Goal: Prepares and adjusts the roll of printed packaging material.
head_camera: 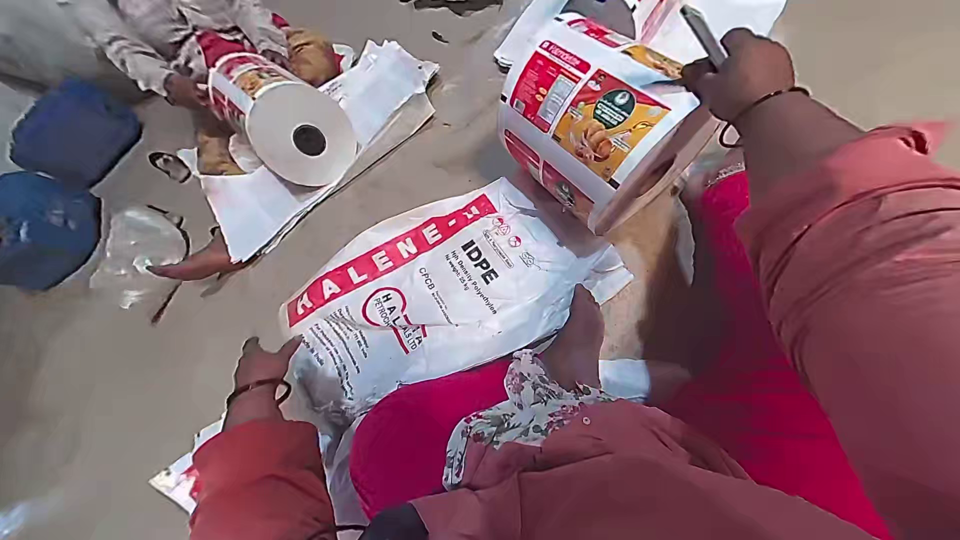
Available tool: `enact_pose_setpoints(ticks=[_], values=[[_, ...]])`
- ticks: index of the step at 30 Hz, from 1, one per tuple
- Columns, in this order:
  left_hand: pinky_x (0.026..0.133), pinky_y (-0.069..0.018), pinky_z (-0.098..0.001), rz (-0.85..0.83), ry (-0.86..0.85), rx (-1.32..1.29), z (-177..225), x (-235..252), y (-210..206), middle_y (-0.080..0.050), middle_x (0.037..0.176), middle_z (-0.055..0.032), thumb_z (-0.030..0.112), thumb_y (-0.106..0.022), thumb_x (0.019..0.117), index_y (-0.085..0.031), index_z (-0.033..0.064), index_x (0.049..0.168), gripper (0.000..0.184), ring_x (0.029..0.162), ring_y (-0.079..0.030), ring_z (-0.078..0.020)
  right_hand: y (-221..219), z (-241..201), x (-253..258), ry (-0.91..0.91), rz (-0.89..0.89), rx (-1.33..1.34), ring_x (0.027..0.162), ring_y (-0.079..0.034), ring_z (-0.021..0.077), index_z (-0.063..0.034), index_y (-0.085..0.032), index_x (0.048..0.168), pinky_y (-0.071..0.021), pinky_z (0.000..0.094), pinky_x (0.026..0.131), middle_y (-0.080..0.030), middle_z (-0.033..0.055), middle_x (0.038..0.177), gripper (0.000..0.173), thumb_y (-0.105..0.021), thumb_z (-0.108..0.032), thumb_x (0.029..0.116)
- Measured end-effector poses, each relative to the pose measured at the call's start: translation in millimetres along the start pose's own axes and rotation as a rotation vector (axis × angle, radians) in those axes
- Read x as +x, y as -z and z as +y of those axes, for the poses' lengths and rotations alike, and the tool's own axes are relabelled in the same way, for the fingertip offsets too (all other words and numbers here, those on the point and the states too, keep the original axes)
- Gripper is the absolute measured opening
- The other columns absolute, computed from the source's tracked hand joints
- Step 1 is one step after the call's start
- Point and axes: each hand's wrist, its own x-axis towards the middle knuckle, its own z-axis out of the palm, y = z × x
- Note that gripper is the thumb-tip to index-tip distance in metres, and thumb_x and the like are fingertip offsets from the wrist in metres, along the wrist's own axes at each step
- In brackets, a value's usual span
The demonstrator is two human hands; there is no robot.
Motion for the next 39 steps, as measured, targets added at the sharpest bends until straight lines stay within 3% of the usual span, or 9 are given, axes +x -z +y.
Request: enact_pose_setpoints(ticks=[8,13,17,21,24,26,31,34,39], values=[[0.112,-0.0411,-0.0625,-0.211,-0.441,-0.418,281.8,29.1,-59.3,-0.044,0.156,-0.0223,0.048,-0.059,0.1022,-0.035,0.0066,0.157,0.073,0.143,-0.045,-0.0373,-28.7,48.7,4.6,-0.072,0.125,0.360,0.116,-0.062,0.0333,-0.0020,-0.056,0.131,-0.0455,0.0560,0.102,-0.064,0.0211,0.120,0.058,-0.052,-0.052,0.1012],[0.113,-0.0423,-0.0577,-0.268,-0.563,-0.651,436.0,22.6,-106.3,-0.045,0.156,-0.0196,0.053,-0.052,0.1034,-0.037,0.0063,0.156,0.072,0.143,-0.046,-0.0337,-47.3,91.9,13.8,0.147,0.189,0.658,0.087,-0.059,0.0037,-0.0072,-0.064,0.123,-0.0495,0.0280,0.081,-0.068,0.0032,0.111,0.036,-0.055,-0.037,0.1043],[0.119,-0.0347,-0.0573,-0.322,-0.678,-0.601,519.6,25.3,-135.5,-0.034,0.164,-0.0201,0.050,-0.046,0.1065,-0.029,0.0036,0.159,0.073,0.151,-0.036,-0.0322,-46.8,99.9,14.3,0.221,0.126,0.606,0.117,-0.063,0.0141,-0.0052,-0.063,0.131,-0.0471,0.0391,0.104,-0.067,0.0109,0.130,0.035,-0.055,-0.023,0.1026],[0.126,-0.0220,-0.0540,-0.438,-0.610,-0.779,550.4,30.5,-173.5,-0.026,0.169,-0.0121,0.056,-0.029,0.1091,-0.030,0.0089,0.161,0.070,0.157,-0.024,-0.0251,-46.9,102.8,12.8,0.297,0.090,0.581,0.123,-0.063,0.0206,-0.0049,-0.059,0.132,-0.0486,0.0462,0.105,-0.065,0.0096,0.138,0.037,-0.064,-0.015,0.0962],[0.122,-0.0345,-0.0405,-0.437,-0.648,-0.984,559.6,32.6,-208.3,-0.042,0.160,-0.0140,0.053,-0.023,0.1105,-0.037,0.0033,0.156,0.069,0.148,-0.041,-0.0198,-47.2,98.2,6.6,0.311,0.116,0.528,0.123,-0.063,0.0311,-0.0050,-0.062,0.136,-0.0458,0.0566,0.106,-0.066,0.0140,0.136,0.046,-0.069,-0.014,0.0921],[0.118,-0.0403,-0.0429,-0.355,-0.604,-0.987,558.0,28.6,-209.7,-0.052,0.152,-0.0159,0.056,-0.020,0.1098,-0.046,0.0012,0.149,0.073,0.142,-0.049,-0.0206,-51.2,93.9,5.6,0.292,0.112,0.528,0.123,-0.064,0.0312,-0.0041,-0.061,0.135,-0.0463,0.0560,0.106,-0.067,0.0153,0.132,0.044,-0.067,-0.012,0.0928],[0.110,-0.0439,-0.0563,-0.196,-0.449,-0.708,525.0,-15.9,-179.2,-0.056,0.138,-0.0312,0.060,-0.016,0.1086,-0.051,-0.0108,0.139,0.084,0.132,-0.055,-0.0375,-54.1,91.9,17.9,0.262,0.130,0.632,0.115,-0.063,0.0238,0.0042,-0.060,0.123,-0.0478,0.0461,0.101,-0.066,0.0181,0.126,0.028,-0.059,-0.009,0.0984],[0.109,-0.0447,-0.0532,-0.161,-0.347,-0.634,494.9,-47.1,-166.0,-0.057,0.137,-0.0303,0.055,-0.017,0.1103,-0.051,-0.0107,0.138,0.079,0.130,-0.057,-0.0351,-73.8,97.4,30.6,0.363,0.133,0.761,0.101,-0.061,0.0020,-0.0056,-0.054,0.110,-0.0484,0.0264,0.084,-0.066,0.0034,0.129,0.017,-0.052,-0.017,0.0972],[0.098,-0.0504,-0.0587,-0.113,-0.345,-0.561,452.8,-65.7,-162.1,-0.061,0.124,-0.0310,0.060,-0.037,0.1057,-0.049,-0.0098,0.136,0.077,0.116,-0.062,-0.0397,-91.2,95.5,51.6,0.475,0.067,1.131,0.108,-0.065,0.0065,-0.0185,-0.048,0.106,-0.0540,0.0263,0.085,-0.067,-0.0051,0.126,0.002,-0.048,-0.020,0.1049]])
